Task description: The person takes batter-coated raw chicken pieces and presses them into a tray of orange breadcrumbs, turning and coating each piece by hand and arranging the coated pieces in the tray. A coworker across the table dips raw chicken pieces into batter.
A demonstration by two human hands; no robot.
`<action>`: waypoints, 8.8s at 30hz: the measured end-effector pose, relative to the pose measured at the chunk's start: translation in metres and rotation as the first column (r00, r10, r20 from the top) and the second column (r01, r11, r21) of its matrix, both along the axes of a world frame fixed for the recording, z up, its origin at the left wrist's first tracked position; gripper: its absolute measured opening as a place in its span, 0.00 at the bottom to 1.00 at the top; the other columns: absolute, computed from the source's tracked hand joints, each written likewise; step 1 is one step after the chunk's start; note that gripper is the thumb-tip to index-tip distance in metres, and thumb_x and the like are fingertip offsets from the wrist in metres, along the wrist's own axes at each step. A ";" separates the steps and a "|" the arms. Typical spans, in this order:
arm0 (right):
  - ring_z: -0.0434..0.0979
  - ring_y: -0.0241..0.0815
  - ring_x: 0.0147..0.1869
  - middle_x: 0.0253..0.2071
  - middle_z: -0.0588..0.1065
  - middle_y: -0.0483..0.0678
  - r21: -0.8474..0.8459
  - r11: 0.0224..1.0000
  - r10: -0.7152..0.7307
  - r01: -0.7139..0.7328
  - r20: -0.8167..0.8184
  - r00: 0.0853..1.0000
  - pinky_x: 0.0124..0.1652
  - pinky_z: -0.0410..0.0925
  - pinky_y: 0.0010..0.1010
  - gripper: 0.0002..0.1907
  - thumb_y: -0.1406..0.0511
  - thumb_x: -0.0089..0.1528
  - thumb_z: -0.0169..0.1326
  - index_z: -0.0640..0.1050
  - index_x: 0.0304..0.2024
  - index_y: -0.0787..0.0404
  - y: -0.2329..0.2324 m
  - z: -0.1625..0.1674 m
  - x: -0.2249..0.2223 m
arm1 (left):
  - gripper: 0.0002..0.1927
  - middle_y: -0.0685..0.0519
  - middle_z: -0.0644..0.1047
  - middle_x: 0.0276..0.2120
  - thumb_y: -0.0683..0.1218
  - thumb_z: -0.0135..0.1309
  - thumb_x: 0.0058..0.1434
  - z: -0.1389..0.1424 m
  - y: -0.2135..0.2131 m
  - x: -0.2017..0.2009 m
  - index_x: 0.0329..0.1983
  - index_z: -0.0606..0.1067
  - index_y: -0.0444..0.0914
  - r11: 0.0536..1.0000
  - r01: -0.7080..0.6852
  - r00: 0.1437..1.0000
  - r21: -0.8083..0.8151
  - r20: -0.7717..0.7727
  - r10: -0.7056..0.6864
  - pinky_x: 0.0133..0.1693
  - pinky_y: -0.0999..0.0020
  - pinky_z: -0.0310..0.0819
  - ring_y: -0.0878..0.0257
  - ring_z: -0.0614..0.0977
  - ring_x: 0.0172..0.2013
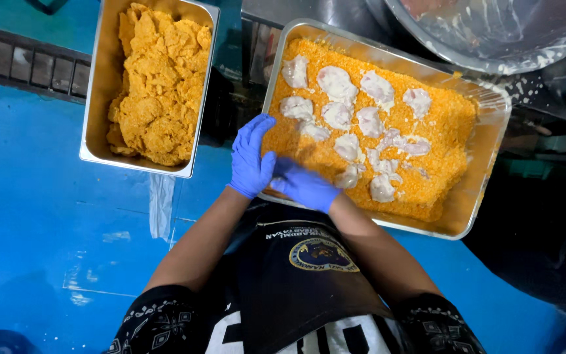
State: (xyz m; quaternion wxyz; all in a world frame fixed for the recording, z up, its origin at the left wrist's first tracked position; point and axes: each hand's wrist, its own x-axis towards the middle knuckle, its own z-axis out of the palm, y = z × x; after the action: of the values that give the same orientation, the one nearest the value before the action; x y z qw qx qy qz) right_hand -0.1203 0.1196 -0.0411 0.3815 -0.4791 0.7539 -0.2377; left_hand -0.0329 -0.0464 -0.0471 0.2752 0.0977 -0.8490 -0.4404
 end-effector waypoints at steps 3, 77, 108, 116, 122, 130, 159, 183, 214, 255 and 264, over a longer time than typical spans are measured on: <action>0.76 0.60 0.57 0.56 0.76 0.59 0.100 0.940 -0.300 0.327 -0.222 0.928 0.54 0.69 0.48 0.24 0.49 0.65 0.50 0.79 0.50 0.59 0.022 -0.003 -0.015 | 0.30 0.40 0.69 0.65 0.61 0.42 0.73 0.000 0.000 0.000 0.69 0.65 0.37 1.000 0.003 1.000 0.001 0.010 -0.003 0.67 0.51 0.62 0.43 0.70 0.66; 0.77 0.35 0.45 0.46 0.78 0.44 0.471 0.511 -0.855 0.719 0.364 0.369 0.37 0.70 0.27 0.37 0.56 0.53 0.70 0.69 0.59 0.61 0.020 -0.083 -0.020 | 0.29 0.41 0.68 0.67 0.55 0.50 0.70 -0.006 -0.002 0.001 0.70 0.65 0.40 0.997 -0.070 0.997 0.033 0.030 0.069 0.66 0.52 0.63 0.43 0.71 0.65; 0.80 0.33 0.46 0.45 0.77 0.45 0.223 0.953 -0.292 0.204 0.496 0.818 0.41 0.74 0.24 0.20 0.66 0.59 0.60 0.77 0.53 0.65 -0.193 0.102 -0.048 | 0.20 0.40 0.75 0.58 0.50 0.42 0.74 -0.077 0.013 0.093 0.64 0.69 0.35 0.538 -0.668 0.726 0.513 0.293 0.622 0.62 0.58 0.67 0.46 0.76 0.60; 0.80 0.36 0.44 0.44 0.78 0.45 0.338 0.939 -0.171 -0.071 0.634 0.754 0.39 0.77 0.31 0.24 0.62 0.59 0.61 0.76 0.56 0.63 -0.351 -0.044 0.043 | 0.23 0.41 0.76 0.57 0.54 0.37 0.75 -0.104 0.019 0.187 0.64 0.68 0.35 0.222 -0.781 0.559 0.584 0.495 0.665 0.61 0.60 0.68 0.50 0.78 0.59; 0.80 0.40 0.47 0.46 0.79 0.49 0.248 0.968 -0.039 -0.043 0.319 0.947 0.47 0.73 0.33 0.30 0.60 0.55 0.65 0.74 0.58 0.62 -0.368 -0.076 0.063 | 0.23 0.41 0.78 0.54 0.54 0.39 0.74 -0.097 0.011 0.204 0.63 0.70 0.35 0.193 -0.821 0.502 0.537 0.519 0.692 0.58 0.61 0.70 0.51 0.80 0.56; 0.78 0.37 0.41 0.37 0.79 0.48 -0.046 0.973 -0.202 0.224 0.291 0.935 0.43 0.71 0.27 0.08 0.64 0.65 0.59 0.80 0.43 0.64 -0.177 -0.012 -0.050 | 0.16 0.43 0.80 0.48 0.49 0.45 0.72 -0.044 -0.020 0.153 0.53 0.77 0.36 0.613 -0.634 0.772 0.472 0.336 0.539 0.54 0.60 0.73 0.50 0.81 0.51; 0.75 0.41 0.47 0.51 0.76 0.43 0.632 0.005 -0.863 0.775 0.394 -0.316 0.40 0.68 0.42 0.32 0.55 0.60 0.60 0.69 0.66 0.51 0.018 -0.086 0.004 | 0.28 0.34 0.75 0.56 0.45 0.57 0.59 -0.097 0.049 -0.025 0.63 0.70 0.32 0.914 0.133 0.738 0.383 0.577 -0.349 0.60 0.56 0.70 0.41 0.77 0.58; 0.80 0.33 0.46 0.46 0.81 0.48 -0.208 0.650 -0.713 0.731 0.166 0.681 0.47 0.71 0.26 0.18 0.67 0.64 0.56 0.78 0.58 0.60 0.053 0.050 0.011 | 0.35 0.46 0.75 0.54 0.70 0.35 0.68 -0.059 0.041 -0.013 0.60 0.71 0.39 -0.245 -0.181 0.854 0.953 0.029 -0.520 0.51 0.52 0.75 0.52 0.78 0.54; 0.79 0.49 0.52 0.47 0.79 0.49 0.675 0.253 -0.266 0.693 0.738 -0.621 0.52 0.71 0.50 0.13 0.56 0.65 0.49 0.76 0.48 0.52 0.018 -0.084 -0.002 | 0.33 0.33 0.57 0.72 0.51 0.55 0.66 -0.091 0.074 -0.018 0.72 0.61 0.38 0.671 -0.167 0.851 0.722 0.449 -0.272 0.69 0.62 0.53 0.45 0.58 0.72; 0.79 0.35 0.46 0.44 0.81 0.43 0.071 0.160 -0.769 0.985 0.634 0.079 0.43 0.71 0.28 0.15 0.63 0.61 0.64 0.80 0.49 0.60 0.022 -0.051 -0.060 | 0.32 0.31 0.61 0.69 0.47 0.57 0.66 -0.004 0.011 0.014 0.72 0.63 0.37 0.997 -0.032 0.983 -0.077 0.181 0.045 0.66 0.50 0.61 0.36 0.66 0.67; 0.72 0.63 0.58 0.53 0.74 0.64 -0.060 0.866 -0.487 0.497 -0.331 0.808 0.56 0.66 0.46 0.37 0.60 0.48 0.73 0.75 0.56 0.67 0.039 -0.034 -0.022 | 0.34 0.32 0.61 0.70 0.46 0.56 0.66 -0.010 0.011 0.016 0.74 0.60 0.37 0.997 -0.058 0.982 -0.052 0.175 0.066 0.66 0.51 0.61 0.37 0.66 0.66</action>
State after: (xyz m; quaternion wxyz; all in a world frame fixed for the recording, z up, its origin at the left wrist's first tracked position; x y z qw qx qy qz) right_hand -0.1420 0.1581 -0.0752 0.1801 -0.2951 0.9091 -0.2323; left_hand -0.0172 -0.0357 -0.0574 0.2147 0.1563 -0.8766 -0.4013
